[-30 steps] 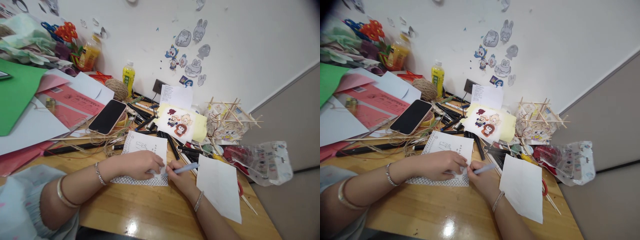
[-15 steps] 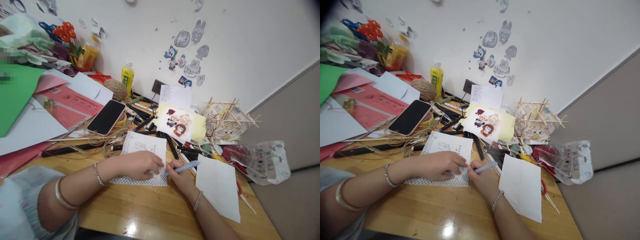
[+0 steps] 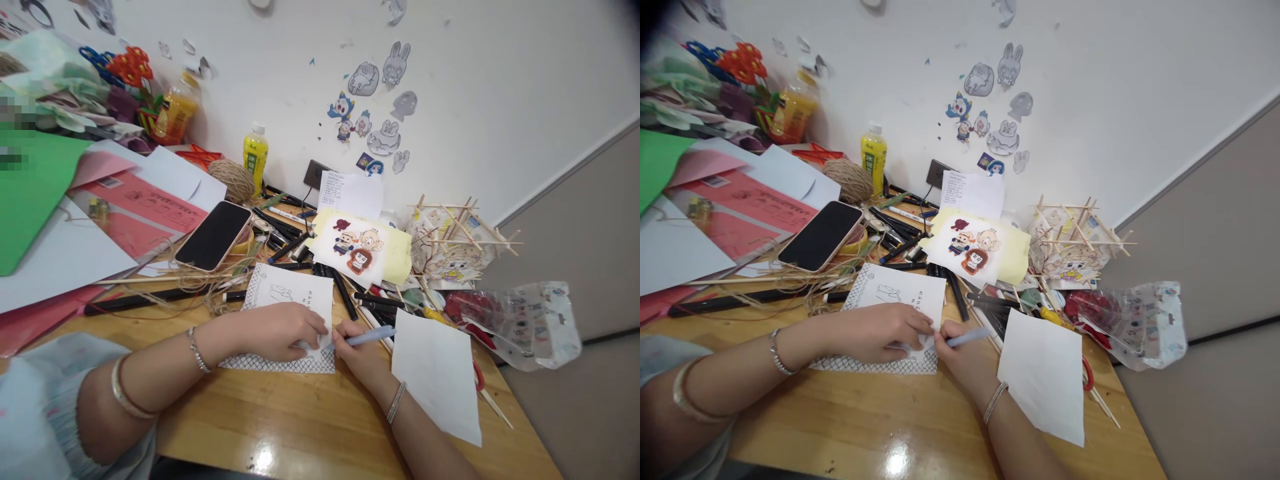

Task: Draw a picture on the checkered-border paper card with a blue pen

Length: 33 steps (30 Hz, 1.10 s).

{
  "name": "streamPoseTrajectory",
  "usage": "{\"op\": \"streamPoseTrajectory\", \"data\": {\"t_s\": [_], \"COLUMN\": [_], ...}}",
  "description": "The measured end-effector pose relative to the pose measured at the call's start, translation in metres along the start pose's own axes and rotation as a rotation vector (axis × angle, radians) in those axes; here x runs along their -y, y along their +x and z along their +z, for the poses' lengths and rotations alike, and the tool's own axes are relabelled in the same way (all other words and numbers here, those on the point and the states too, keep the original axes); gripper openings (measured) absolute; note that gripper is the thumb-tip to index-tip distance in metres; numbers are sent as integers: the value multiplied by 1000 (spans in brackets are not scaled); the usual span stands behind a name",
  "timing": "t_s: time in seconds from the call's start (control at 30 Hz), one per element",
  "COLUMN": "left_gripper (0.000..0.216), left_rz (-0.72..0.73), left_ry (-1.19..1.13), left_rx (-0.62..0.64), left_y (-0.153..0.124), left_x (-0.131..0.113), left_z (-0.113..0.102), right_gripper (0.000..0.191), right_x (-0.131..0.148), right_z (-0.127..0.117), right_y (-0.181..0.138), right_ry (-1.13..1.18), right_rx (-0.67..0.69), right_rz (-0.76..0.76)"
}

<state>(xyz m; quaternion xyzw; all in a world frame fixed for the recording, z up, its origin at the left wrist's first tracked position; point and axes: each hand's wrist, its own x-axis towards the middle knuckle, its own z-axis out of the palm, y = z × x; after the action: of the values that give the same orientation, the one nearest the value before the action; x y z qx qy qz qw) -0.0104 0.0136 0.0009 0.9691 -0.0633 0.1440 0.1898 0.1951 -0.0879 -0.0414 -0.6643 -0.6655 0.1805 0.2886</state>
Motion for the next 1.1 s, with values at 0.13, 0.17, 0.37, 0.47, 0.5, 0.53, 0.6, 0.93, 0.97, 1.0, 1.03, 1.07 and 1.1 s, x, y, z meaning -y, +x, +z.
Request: {"op": "streamPoseTrajectory", "data": {"t_s": [0.13, 0.17, 0.37, 0.47, 0.5, 0.53, 0.6, 0.93, 0.97, 1.0, 1.03, 1.07, 1.1], "left_gripper": [15, 15, 15, 14, 14, 14, 14, 15, 15, 14, 14, 14, 14], "left_rz": [4, 5, -11, -8, -8, -8, -11, 14, 10, 7, 7, 9, 11], "left_ry": [-8, -10, 13, 4, 1, -1, -1, -8, -4, -1, 0, -2, -6], "left_rx": [-15, -15, 2, -2, -1, 1, 4, -54, -48, -42, -40, -42, -48], "left_y": [0, 0, 0, 0, 0, 0, 0, -1, -1, -1, -1, -1, -1], "left_x": [0, 0, -1, -1, -1, -1, -1, 1, 1, 1, 2, 2, 1], "left_z": [-1, -1, -1, -1, -1, -1, -1, 2, 2, 2, 2, 2, 2], "right_gripper": [38, 37, 37, 37, 37, 37, 36, 38, 38, 38, 38, 37, 37], "right_x": [0, -1, -3, -3, -4, -4, -4, -4, -3, -3, -3, -3, -3], "right_z": [1, 1, 2, 2, 2, 2, 2, 2, 2, 2, 2, 2, 2], "right_y": [0, 0, 0, 0, 0, 0, 0, -1, -1, -1, -1, -2, -2], "right_ry": [-1, -5, -9, 6, 7, 5, -6, -5, 0, 4, 8, 9, 8], "right_rx": [3, 0, -17, -12, -15, -18, -20, -3, 1, 5, 7, 5, -1], "right_rz": [-6, -2, 20, 11, 14, 20, 35, 35, 31, 30, 31, 36, 43]}}
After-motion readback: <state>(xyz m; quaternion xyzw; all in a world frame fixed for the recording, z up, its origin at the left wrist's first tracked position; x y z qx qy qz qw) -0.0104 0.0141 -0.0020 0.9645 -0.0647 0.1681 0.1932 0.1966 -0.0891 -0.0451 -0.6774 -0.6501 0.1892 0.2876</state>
